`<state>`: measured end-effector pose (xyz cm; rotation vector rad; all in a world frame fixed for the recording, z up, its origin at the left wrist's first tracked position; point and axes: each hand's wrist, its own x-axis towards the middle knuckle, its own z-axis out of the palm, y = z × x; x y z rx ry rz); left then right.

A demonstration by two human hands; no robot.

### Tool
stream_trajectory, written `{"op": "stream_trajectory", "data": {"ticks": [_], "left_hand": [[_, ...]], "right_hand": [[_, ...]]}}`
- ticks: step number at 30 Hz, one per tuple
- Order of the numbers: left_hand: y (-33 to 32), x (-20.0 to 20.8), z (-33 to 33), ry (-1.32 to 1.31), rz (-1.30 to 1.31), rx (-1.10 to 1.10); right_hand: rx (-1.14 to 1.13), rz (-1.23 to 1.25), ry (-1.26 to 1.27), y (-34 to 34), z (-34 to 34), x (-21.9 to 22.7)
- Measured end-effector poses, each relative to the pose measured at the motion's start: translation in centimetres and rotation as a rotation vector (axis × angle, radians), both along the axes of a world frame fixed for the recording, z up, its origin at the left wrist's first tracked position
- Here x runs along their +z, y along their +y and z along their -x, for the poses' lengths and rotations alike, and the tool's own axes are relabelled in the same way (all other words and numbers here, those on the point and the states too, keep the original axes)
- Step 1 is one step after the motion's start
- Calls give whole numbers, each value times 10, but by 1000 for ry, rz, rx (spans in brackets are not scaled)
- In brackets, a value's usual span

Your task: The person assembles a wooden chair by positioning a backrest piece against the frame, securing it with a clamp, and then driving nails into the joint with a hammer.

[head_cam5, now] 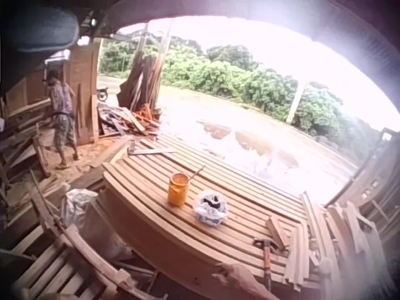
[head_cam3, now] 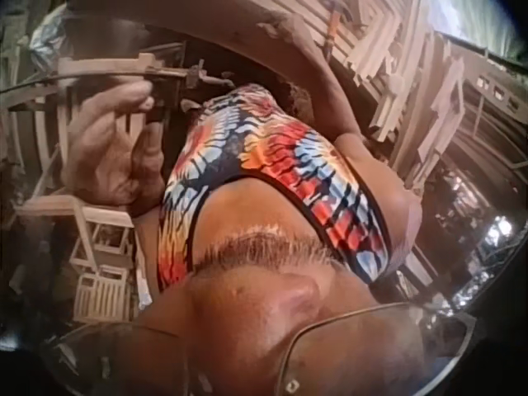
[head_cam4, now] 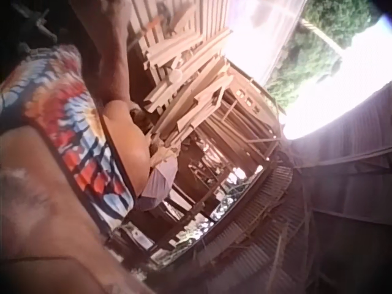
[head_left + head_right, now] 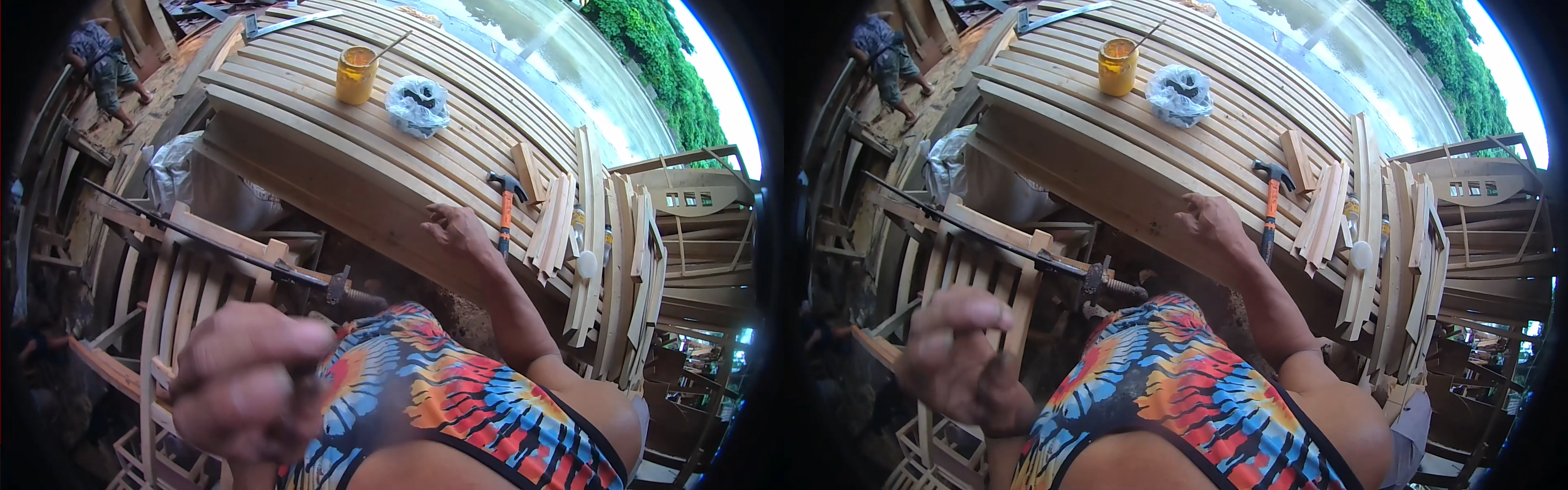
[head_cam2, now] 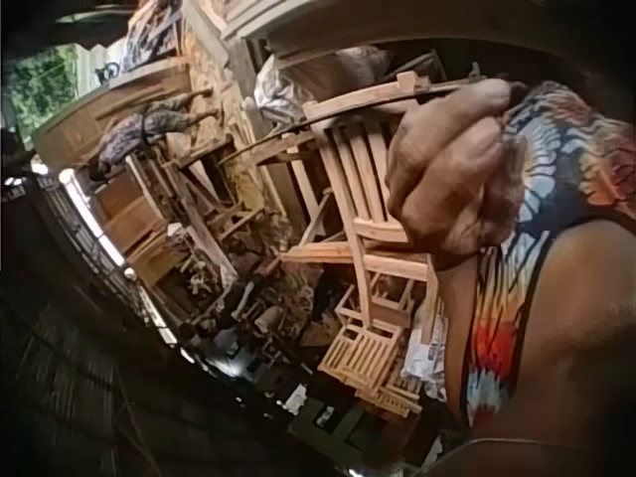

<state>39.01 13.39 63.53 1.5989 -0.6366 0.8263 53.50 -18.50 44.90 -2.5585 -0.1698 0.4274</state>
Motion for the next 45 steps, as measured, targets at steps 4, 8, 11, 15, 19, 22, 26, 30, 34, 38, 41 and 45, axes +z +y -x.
{"op": "stream_trajectory", "data": {"ticks": [4,8,11,15,19,22,26,30,34,38,41,45], "left_hand": [[62,-122,16,745,-16,419],[88,-252,86,1152,-219,675],[76,-298,134,1375,-186,766],[47,-322,156,1434,-111,831],[6,-310,149,1504,0,884],[-6,-289,131,1482,-18,851],[-9,-289,142,1508,-32,946],[-6,-285,158,1575,27,975],[18,-295,186,1513,-67,1083],[81,-284,200,1507,27,1189],[141,-284,217,1383,-28,1238],[231,-275,219,1318,-170,1231]], "right_hand": [[-56,-51,-157,1,-33,14],[-31,-70,-272,-7,-73,21],[-48,-106,-381,-20,-128,5],[-12,-110,-464,-16,-211,-6],[158,30,-525,22,-263,-20],[228,-257,-476,44,-257,-29],[384,-331,-297,97,-201,-35],[626,-457,-50,127,-118,-71],[867,-355,180,141,-27,-55],[828,-206,300,154,19,-52],[710,-167,174,179,44,-51],[658,15,130,213,52,-55]]}}
